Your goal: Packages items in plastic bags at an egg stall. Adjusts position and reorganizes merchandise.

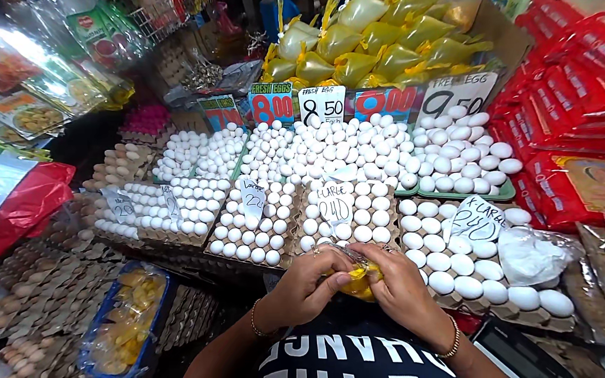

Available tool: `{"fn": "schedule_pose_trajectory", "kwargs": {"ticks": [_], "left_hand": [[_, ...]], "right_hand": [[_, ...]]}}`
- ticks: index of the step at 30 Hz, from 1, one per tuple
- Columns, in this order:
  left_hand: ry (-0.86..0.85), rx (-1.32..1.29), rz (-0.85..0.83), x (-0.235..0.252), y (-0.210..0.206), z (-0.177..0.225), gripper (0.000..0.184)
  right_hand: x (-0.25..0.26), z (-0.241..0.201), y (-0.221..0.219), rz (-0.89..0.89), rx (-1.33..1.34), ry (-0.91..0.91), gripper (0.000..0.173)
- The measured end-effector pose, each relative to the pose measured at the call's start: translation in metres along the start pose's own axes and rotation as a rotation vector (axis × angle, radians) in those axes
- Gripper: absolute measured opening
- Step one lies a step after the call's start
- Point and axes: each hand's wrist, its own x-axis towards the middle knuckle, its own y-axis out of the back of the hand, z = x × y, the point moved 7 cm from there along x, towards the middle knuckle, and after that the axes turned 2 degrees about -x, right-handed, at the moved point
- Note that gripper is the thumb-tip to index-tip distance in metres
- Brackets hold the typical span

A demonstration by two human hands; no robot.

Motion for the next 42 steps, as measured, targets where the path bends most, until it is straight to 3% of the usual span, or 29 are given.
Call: {"fn": "schedule_pose_trajectory", "kwargs": {"ticks": [4,7,8,10,13,16,18,21,23,25,29,30,32,35,39,42], "left_hand": [[0.096,-0.306,0.21,0.0,0.017,-0.001,0.022],[0.153,-0.555,0.567,-0.013,0.053,0.002,0.025],[0.145,-0.542,0.72,-0.023,0.072,0.006,0.029],[0.101,-0.278,0.989,-0.046,0.114,0.017,0.037],[0.144,0.141,1.083,-0.063,0.144,0.028,0.041],[0.266,-0.018,1.161,-0.044,0.128,0.03,0.044],[0.274,-0.189,1.067,-0.039,0.119,0.02,0.045],[0.209,-0.442,0.761,-0.031,0.101,-0.008,0.035],[0.228,-0.444,0.614,-0.026,0.093,-0.027,0.026],[0.274,-0.447,0.57,-0.023,0.086,-0.039,0.027],[0.317,-0.514,0.557,-0.014,0.077,-0.05,0.028],[0.324,-0.527,0.564,-0.013,0.076,-0.053,0.029],[0.357,-0.53,0.595,-0.012,0.074,-0.058,0.032],[0.384,-0.507,0.624,-0.01,0.07,-0.06,0.032],[0.343,-0.405,0.587,0.007,0.048,-0.058,0.015],[0.321,-0.359,0.364,0.017,0.009,-0.058,0.007]], "right_hand": [[0.001,0.005,0.008,-0.004,0.02,-0.009,0.04],[-0.003,0.02,0.011,-0.09,0.053,-0.116,0.038],[-0.005,0.029,0.011,-0.157,0.079,-0.179,0.038],[-0.011,0.048,0.015,-0.279,0.155,-0.296,0.041],[-0.014,0.074,0.04,-0.309,0.285,-0.399,0.038],[-0.012,0.099,0.102,-0.074,0.284,-0.489,0.033],[-0.012,0.11,0.158,0.188,0.104,-0.452,0.032],[0.0,0.118,0.235,0.552,-0.347,-0.32,0.034],[0.009,0.136,0.265,0.673,-0.683,-0.303,0.034],[0.015,0.184,0.279,0.582,-0.874,-0.46,0.038],[-0.012,0.293,0.254,0.1,-0.583,-0.941,0.078],[-0.021,0.305,0.243,0.025,-0.577,-1.018,0.082],[-0.028,0.317,0.226,-0.073,-0.616,-1.087,0.073],[-0.017,0.296,0.201,-0.109,-0.612,-1.031,0.06],[0.029,0.186,0.131,-0.136,-0.163,-0.494,0.061],[0.026,0.08,0.038,-0.336,0.375,-0.097,0.08]]}}
